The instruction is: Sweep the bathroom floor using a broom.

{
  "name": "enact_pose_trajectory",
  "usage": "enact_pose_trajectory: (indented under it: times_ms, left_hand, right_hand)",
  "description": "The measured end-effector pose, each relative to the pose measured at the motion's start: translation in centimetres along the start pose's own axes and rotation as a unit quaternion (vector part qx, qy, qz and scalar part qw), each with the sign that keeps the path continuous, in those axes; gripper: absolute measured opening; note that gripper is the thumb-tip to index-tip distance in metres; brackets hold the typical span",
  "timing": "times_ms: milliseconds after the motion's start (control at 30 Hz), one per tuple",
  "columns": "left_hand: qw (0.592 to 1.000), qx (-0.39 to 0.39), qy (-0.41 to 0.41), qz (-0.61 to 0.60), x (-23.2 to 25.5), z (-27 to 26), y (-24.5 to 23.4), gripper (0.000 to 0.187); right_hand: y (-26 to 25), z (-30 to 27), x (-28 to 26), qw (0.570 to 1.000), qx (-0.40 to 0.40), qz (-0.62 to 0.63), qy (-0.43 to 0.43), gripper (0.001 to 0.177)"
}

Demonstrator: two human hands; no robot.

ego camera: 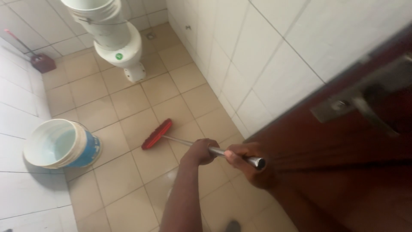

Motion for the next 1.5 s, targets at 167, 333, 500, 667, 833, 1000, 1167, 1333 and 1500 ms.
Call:
enact_pose_trajectory:
  times_ms: [167, 333, 500, 667, 833, 1000, 1167, 1333, 1500]
  left_hand:
    - [1.0, -0.001, 0.017, -0.011, 5.6, 1.6, 5.9, 0.012]
    - [0.996, 0.053, 0.07, -0.016, 9.9, 0.9, 8.4, 0.013]
    - [0.989, 0.116, 0.093, -0.007, 11.7, -1.5, 6.1, 0.017]
    - [0.982, 0.172, 0.064, -0.032, 10.2, -6.1, 2.2, 0.015]
    - [0.972, 0.221, 0.07, -0.034, 2.6, -7.8, 1.4, 0.015]
    - [0.959, 0.283, -0.023, -0.013, -2.8, -10.1, 0.4, 0.008]
    - [0.956, 0.279, -0.026, -0.09, -2.8, -10.2, 2.5, 0.015]
    - [0.955, 0.275, 0.084, -0.075, -0.2, -6.6, 4.0, 0.011]
    - [0.964, 0.224, 0.135, -0.046, 5.5, -2.5, 3.6, 0.012]
  right_hand:
    - [-4.5, -6.8, 0.9, 1.0, 0.0, 0.007, -0.01, 0.043]
    - [-7.4, -10.1, -2.4, 1.0, -0.009, -0.011, -0.01, 0.043]
    - [-7.9, -9.5, -5.3, 1.0, -0.008, -0.024, -0.01, 0.041]
    - [-4.7, -7.0, -10.5, 0.999, 0.006, 0.009, -0.031, 0.034]
    - [-0.6, -4.0, -8.6, 0.999, -0.031, 0.001, -0.042, 0.04]
    - [3.6, -0.8, -6.5, 0.992, -0.087, 0.028, -0.082, 0.037]
    - [4.6, -0.3, -1.5, 0.989, -0.098, 0.07, -0.083, 0.033]
    - [0.8, -1.4, 0.3, 0.994, -0.075, 0.053, -0.06, 0.036]
    - [-5.0, -2.8, -1.5, 0.996, 0.028, 0.057, -0.055, 0.041]
Point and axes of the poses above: each hand's wrist, its own z-axis towards the middle knuckle, its own y-axis out of the palm, x = y × z, the point moved 2 cm from there along z, towards the middle knuckle, and after that the axes turned 11 degrees about -x, right-handed, at the moved point
